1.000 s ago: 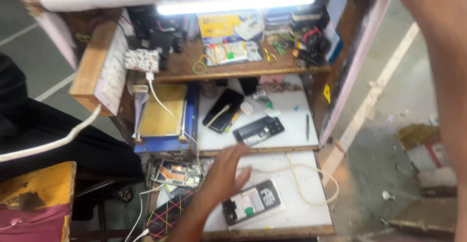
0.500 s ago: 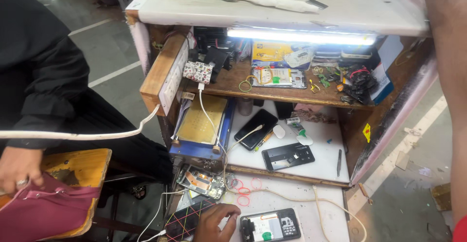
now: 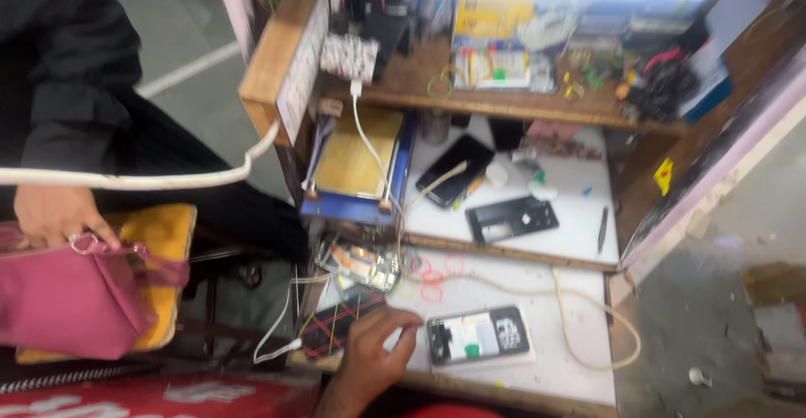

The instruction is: The person handles multiple smartphones, peeling protective film from a screen, and applying adhesive to the back of a phone chassis. They also count cash and handle a phone case during the process.

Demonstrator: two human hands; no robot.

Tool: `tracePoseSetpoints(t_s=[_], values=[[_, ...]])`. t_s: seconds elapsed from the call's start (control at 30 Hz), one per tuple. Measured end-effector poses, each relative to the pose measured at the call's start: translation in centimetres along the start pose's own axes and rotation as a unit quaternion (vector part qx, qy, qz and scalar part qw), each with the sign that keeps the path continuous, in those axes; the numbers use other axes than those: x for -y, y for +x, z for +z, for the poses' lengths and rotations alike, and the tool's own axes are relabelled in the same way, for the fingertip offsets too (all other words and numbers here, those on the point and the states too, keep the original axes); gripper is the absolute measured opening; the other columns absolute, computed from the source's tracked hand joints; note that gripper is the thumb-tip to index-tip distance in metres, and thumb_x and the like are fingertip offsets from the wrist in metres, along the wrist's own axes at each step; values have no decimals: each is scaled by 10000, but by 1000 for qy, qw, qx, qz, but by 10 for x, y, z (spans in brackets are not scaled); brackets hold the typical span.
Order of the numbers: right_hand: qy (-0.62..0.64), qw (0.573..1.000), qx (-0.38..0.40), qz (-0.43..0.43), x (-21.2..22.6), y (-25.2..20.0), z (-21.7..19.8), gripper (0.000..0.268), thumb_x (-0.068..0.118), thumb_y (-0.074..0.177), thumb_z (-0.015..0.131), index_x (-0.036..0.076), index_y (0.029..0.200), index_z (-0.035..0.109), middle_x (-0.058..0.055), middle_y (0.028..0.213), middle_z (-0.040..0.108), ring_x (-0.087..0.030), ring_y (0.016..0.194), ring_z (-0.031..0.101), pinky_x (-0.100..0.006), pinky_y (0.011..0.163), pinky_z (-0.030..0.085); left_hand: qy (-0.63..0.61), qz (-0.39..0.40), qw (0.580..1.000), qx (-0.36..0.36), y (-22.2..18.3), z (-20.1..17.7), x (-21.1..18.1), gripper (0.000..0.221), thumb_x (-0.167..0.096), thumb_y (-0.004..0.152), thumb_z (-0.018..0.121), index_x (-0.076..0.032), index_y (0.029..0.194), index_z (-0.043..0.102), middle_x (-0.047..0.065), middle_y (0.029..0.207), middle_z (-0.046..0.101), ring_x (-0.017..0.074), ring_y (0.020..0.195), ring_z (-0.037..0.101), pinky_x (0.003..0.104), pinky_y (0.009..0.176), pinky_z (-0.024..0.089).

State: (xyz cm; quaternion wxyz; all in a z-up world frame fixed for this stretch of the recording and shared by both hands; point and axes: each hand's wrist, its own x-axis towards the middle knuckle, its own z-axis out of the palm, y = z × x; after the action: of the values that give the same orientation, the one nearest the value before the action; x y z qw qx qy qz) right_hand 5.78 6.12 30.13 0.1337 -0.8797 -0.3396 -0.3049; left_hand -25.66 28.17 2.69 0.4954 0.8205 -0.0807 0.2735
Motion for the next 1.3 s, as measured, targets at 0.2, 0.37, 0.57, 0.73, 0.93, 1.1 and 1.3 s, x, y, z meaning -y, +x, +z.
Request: tracePoseSetpoints(t_s=[0.2, 0.37, 0.57, 0.73, 0.93, 1.1, 1.3], values=[[97, 993, 19, -61, 23, -180, -23, 257, 80, 795, 770, 131, 1040, 718, -79, 962, 709, -265, 857, 683, -388, 675, 544, -68, -100, 989, 90, 19, 7, -41, 272, -59, 872, 717, -33, 1140, 680, 132, 969, 749, 257, 800, 750, 362, 690, 581], [325, 940, 107, -11, 95, -313, 56, 326, 51, 798, 770, 110, 1109, 692, -109, 980, 686, -280, 855, 683, -377, 694, 563, -11, -11, 973, 230, 21, 58, -55, 326, -191, 958, 693, -7, 1218, 627, 203, 1068, 710, 390, 903, 703, 461, 762, 562], [361, 917, 12, 169, 100, -364, 88, 310, 48, 908, 705, 48, 1211, 638, -138, 1183, 702, -326, 1103, 687, -399, 942, 549, 65, -109, 971, 201, 31, 95, 2, 142, -167, 994, 631, -33, 1034, 608, 192, 905, 726, 402, 830, 710, 479, 690, 557], [294, 934, 52, 195, 113, -378, 104, 231, 12, 878, 698, 65, 1103, 706, -119, 1194, 725, -352, 1223, 656, -437, 1054, 510, -204, -157, 966, 31, 103, 131, 82, 619, -20, 1008, 632, -66, 1509, 271, 140, 948, 738, 161, 840, 727, 308, 766, 595], [255, 944, 28, 208, 125, -410, 126, 235, -30, 831, 676, 56, 1045, 723, -136, 1180, 724, -392, 1282, 602, -465, 1057, 496, -118, -89, 989, -5, 169, 184, 104, 792, -42, 980, 680, -182, 1590, 193, 112, 951, 743, 200, 908, 793, 311, 792, 654], [272, 922, 13, 274, 123, -419, 129, 188, -36, 874, 660, 41, 1037, 710, -140, 1194, 725, -377, 1288, 623, -438, 1046, 524, -88, -49, 994, -33, 182, 213, 129, 710, -19, 1007, 664, -177, 1563, 252, 113, 1012, 694, 211, 933, 792, 313, 806, 670], [289, 916, 21, 279, 119, -417, 132, 206, -42, 843, 669, 34, 1029, 716, -136, 1155, 733, -335, 1233, 651, -430, 1029, 533, -103, -79, 991, -25, 187, 221, 145, 695, -42, 986, 691, -141, 1532, 272, 96, 913, 734, 194, 883, 785, 318, 795, 626]])
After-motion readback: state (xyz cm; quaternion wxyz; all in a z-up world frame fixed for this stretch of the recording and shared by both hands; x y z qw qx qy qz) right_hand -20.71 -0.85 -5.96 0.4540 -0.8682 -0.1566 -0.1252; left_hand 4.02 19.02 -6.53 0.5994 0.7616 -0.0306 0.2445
